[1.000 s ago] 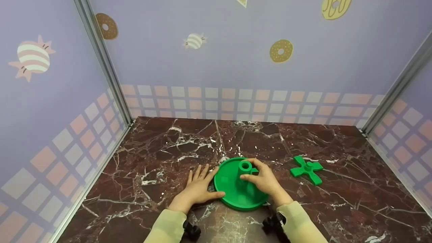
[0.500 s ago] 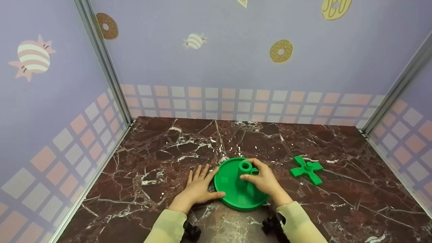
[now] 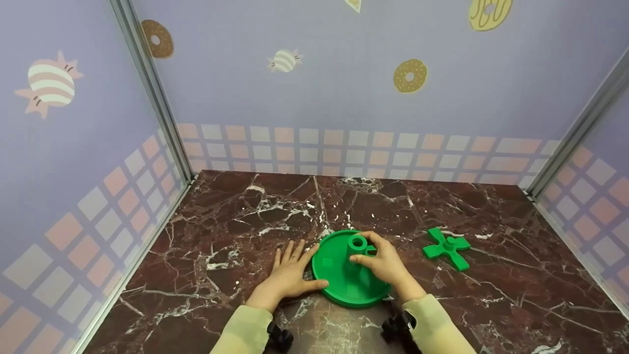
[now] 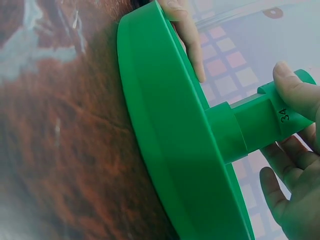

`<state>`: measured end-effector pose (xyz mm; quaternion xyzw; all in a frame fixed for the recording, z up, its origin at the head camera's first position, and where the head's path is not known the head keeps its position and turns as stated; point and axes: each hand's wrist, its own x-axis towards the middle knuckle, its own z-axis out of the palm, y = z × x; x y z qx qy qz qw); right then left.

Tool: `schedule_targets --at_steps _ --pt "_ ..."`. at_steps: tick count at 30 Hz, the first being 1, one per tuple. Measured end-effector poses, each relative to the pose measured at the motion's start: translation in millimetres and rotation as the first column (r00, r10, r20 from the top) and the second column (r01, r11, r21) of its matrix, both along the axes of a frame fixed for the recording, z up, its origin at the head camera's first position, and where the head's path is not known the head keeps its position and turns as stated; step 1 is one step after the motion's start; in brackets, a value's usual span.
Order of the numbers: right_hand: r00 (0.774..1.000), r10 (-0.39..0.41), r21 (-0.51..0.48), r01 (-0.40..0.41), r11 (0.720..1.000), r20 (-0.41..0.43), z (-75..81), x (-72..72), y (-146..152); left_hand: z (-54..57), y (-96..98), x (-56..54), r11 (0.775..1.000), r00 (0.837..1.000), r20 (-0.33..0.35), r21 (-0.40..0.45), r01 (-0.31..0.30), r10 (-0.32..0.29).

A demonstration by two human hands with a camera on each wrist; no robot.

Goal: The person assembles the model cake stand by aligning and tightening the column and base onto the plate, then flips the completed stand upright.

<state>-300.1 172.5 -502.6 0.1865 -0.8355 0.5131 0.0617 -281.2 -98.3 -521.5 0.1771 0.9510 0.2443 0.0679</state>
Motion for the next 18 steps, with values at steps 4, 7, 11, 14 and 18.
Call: schedule_targets --at_steps 4,7,11,14,18 --pt "1.000 0.011 -0.004 -0.011 1.000 0.009 -0.7 -0.9 1 -0.4 0.2 -0.7 1.000 1.000 -0.002 -0.004 0.002 -0.002" --pt "0.999 0.025 -0.010 -0.025 1.000 0.025 -1.6 -2.4 2 -0.9 0.0 -1.3 1.000 1.000 -0.004 -0.002 0.003 -0.003" --pt "0.999 0.039 -0.014 -0.038 0.999 0.033 -1.9 -2.8 3 -1.7 -0.3 -1.4 1.000 1.000 -0.001 0.001 0.003 -0.003" --pt "0.997 0.070 -0.021 -0.069 0.997 0.039 -1.0 -0.6 6 -2.5 -0.4 -1.7 1.000 1.000 0.002 -0.001 0.004 -0.004" --pt "0.990 0.128 -0.062 -0.124 0.990 0.056 3.3 3.7 15 -3.4 -1.1 -2.8 1.000 1.000 0.001 -0.001 0.006 -0.006"
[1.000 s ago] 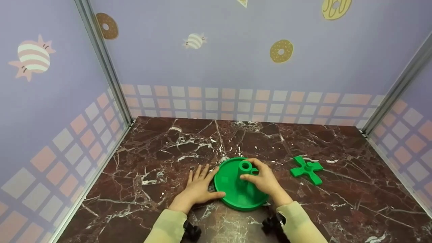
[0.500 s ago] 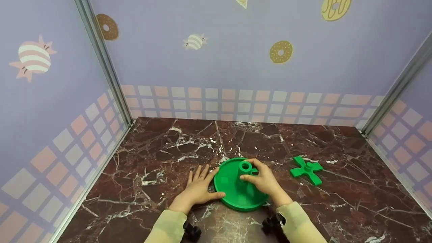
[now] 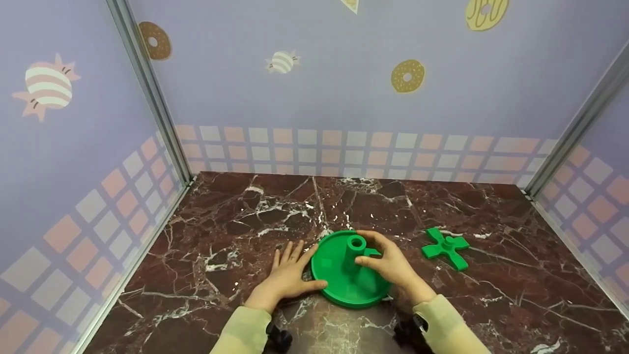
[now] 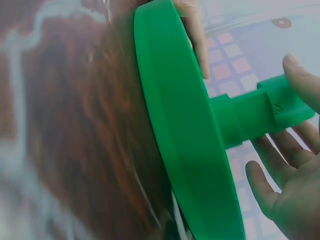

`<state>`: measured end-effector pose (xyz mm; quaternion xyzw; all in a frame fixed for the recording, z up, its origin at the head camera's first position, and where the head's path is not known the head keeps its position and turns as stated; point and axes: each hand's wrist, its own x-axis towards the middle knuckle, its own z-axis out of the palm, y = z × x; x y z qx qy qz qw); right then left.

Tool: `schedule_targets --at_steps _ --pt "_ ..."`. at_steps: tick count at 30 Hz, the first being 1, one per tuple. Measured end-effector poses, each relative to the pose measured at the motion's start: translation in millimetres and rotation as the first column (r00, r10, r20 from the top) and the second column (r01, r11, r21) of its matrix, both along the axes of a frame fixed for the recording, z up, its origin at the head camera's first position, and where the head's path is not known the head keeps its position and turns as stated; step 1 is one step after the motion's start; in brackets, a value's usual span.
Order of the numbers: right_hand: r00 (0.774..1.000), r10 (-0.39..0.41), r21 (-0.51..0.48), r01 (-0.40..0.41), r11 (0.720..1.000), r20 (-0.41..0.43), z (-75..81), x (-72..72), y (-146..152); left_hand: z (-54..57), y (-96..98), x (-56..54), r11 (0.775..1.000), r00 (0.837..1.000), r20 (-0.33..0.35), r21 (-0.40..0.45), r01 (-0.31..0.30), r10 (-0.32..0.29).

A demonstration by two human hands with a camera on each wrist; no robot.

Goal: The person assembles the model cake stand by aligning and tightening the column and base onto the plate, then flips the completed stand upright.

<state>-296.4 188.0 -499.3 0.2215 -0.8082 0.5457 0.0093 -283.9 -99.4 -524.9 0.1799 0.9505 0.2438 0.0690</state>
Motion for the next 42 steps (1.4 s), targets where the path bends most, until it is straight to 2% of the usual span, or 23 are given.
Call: schedule_targets --at_steps 5,8,13,18,25,28,33,39,42 --pt "0.999 0.039 -0.030 -0.039 0.999 -0.001 6.9 5.8 18 0.0 -2.1 -0.2 1.000 1.000 0.000 0.008 0.004 -0.004" --pt "0.999 0.026 -0.023 -0.027 0.999 -0.028 8.3 10.0 31 0.4 -2.6 -0.1 1.000 1.000 0.002 0.010 0.009 -0.009" --pt "0.998 -0.041 -0.052 0.039 0.998 -0.045 5.7 19.1 56 0.7 -2.6 0.0 1.000 1.000 0.001 0.007 0.016 -0.016" --pt "0.987 -0.162 -0.100 0.160 0.982 -0.015 3.1 28.1 80 0.0 -2.3 0.1 1.000 1.000 0.001 0.006 0.016 -0.016" --pt "0.939 -0.343 -0.036 0.341 0.939 -0.033 2.4 38.1 118 1.8 -1.3 1.4 1.000 1.000 -0.005 0.003 0.010 -0.010" --pt "0.915 -0.402 -0.006 0.402 0.916 -0.011 0.6 41.2 133 2.3 -1.4 1.5 1.000 1.000 -0.006 0.002 0.010 -0.010" --pt "0.876 -0.479 -0.020 0.481 0.877 0.055 -3.0 43.9 152 2.2 -1.5 1.3 1.000 1.000 0.002 0.005 0.007 -0.007" --pt "0.791 -0.597 0.059 0.594 0.802 0.133 -5.7 39.6 167 1.4 -0.8 0.8 1.000 1.000 0.008 0.007 0.003 -0.003" --pt "0.760 -0.617 0.083 0.614 0.785 0.204 -8.3 36.2 172 1.5 -0.3 1.1 1.000 1.000 0.008 0.004 0.004 -0.004"
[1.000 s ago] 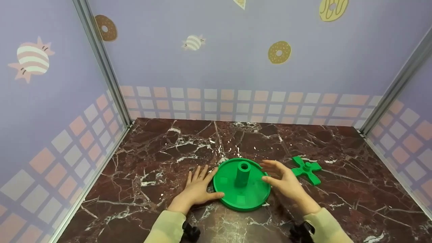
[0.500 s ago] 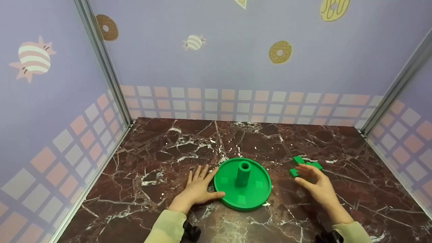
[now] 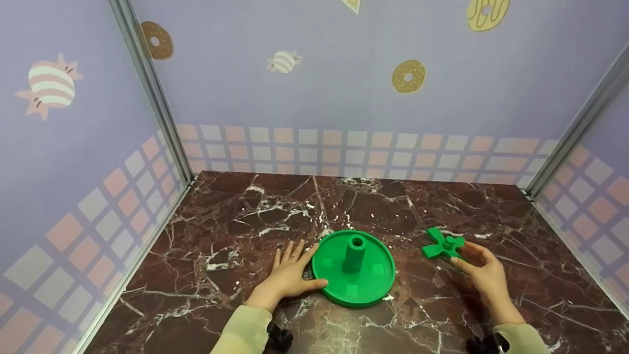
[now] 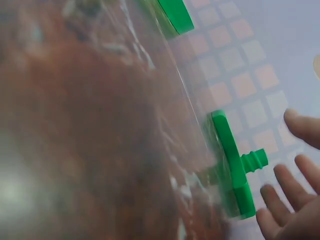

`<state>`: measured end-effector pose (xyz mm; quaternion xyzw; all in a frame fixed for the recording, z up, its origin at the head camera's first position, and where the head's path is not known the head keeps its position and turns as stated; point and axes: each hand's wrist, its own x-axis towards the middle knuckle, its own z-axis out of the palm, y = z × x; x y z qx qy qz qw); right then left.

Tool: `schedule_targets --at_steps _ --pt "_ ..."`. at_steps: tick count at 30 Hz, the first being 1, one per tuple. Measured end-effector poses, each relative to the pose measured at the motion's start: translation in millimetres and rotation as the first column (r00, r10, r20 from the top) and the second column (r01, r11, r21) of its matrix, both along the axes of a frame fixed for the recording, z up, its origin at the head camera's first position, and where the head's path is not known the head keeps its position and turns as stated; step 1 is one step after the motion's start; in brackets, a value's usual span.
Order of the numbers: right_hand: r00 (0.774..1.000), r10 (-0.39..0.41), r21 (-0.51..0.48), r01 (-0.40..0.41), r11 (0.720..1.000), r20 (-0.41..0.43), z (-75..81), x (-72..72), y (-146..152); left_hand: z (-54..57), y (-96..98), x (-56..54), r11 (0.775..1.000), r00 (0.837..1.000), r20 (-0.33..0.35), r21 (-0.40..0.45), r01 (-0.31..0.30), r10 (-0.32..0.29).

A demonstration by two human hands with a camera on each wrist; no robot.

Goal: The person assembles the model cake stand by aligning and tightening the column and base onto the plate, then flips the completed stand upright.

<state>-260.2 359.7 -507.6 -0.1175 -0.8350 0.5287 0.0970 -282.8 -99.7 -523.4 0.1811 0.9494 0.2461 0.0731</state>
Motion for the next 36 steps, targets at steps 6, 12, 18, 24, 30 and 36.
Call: schedule_targets --at_steps 6,12,18,24,30,36 --pt "0.996 0.014 -0.009 -0.013 1.000 0.091 -5.4 -7.9 5 1.3 -0.2 0.6 1.000 1.000 -0.001 0.000 0.003 -0.003" --pt "0.984 0.087 0.130 -0.108 0.986 0.157 -6.7 -14.3 12 0.9 -0.4 0.2 1.000 1.000 0.000 0.010 0.006 -0.006" --pt "0.970 0.127 0.291 -0.185 0.939 0.209 -5.6 -22.0 16 -0.2 -1.4 -1.2 1.000 1.000 0.005 0.011 0.014 -0.014" --pt "0.968 0.141 0.380 -0.213 0.900 0.207 -4.3 -25.6 18 0.7 -0.8 0.5 1.000 1.000 0.006 0.009 0.009 -0.009" --pt "0.982 0.137 0.424 -0.181 0.887 0.132 -4.0 -24.6 17 0.6 -0.7 1.2 1.000 1.000 0.001 0.009 -0.001 0.001" --pt "0.986 0.143 0.419 -0.168 0.893 0.090 -5.2 -23.1 15 0.1 -0.8 0.5 1.000 1.000 0.001 0.003 0.000 0.000"
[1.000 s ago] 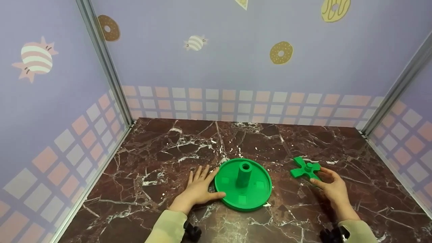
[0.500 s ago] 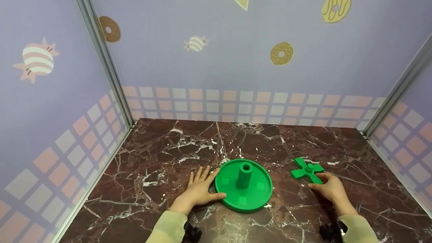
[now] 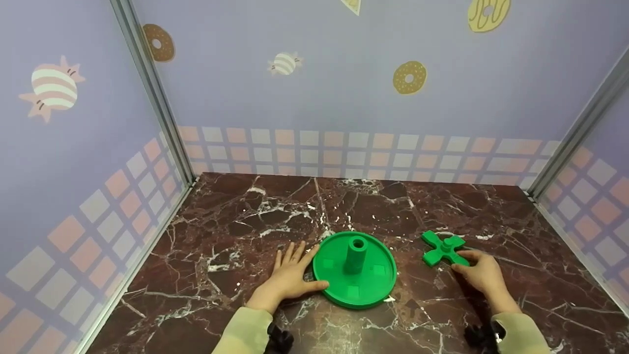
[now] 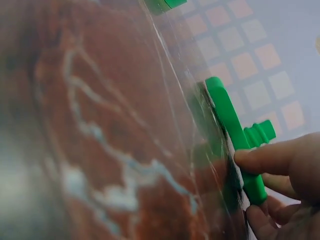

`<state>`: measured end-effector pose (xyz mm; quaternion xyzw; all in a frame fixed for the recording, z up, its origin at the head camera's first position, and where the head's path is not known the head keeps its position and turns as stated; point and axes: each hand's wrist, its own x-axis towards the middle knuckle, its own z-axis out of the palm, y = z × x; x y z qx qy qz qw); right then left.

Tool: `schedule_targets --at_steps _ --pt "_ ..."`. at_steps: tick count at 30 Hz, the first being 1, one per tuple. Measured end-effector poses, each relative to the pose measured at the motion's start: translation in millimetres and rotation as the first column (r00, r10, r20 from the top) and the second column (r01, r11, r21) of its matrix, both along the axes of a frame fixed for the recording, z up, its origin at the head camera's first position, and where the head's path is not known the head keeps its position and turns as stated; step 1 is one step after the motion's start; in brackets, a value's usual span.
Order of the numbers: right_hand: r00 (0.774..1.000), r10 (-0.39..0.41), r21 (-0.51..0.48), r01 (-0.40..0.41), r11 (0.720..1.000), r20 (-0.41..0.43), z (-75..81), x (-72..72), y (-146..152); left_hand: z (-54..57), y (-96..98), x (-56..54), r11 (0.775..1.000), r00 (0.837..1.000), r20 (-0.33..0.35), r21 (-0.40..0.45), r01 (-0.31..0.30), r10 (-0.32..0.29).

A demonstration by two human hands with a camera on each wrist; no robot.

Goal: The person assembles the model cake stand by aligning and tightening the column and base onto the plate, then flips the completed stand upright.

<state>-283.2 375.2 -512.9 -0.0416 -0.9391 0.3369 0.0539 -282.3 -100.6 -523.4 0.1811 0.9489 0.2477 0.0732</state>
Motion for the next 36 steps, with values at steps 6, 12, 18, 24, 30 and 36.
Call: schedule_targets --at_steps 6,12,18,24,30,36 --pt "0.998 0.017 -0.009 -0.018 1.000 -0.061 4.8 1.4 -9 0.8 -0.3 -0.1 1.000 1.000 0.000 0.002 0.005 -0.005" --pt "0.992 0.027 -0.064 -0.036 0.997 -0.124 10.2 6.8 -23 0.2 -0.2 -0.5 1.000 1.000 -0.007 -0.006 0.005 -0.005" --pt "0.979 0.030 -0.134 -0.058 0.989 -0.204 16.2 9.3 -34 0.2 -0.2 -0.5 1.000 1.000 -0.005 0.001 0.007 -0.007" --pt "0.982 0.019 -0.178 -0.054 0.983 -0.190 24.3 10.7 -42 0.7 0.1 -0.1 1.000 1.000 -0.005 0.003 0.006 -0.006" --pt "0.985 -0.002 -0.205 -0.034 0.978 -0.170 28.7 10.0 -47 1.0 0.5 0.8 1.000 1.000 -0.007 0.002 0.001 -0.001" --pt "0.983 -0.050 -0.285 -0.003 0.959 -0.177 34.2 9.8 -54 1.7 0.5 1.2 1.000 1.000 -0.016 0.005 0.001 -0.001"
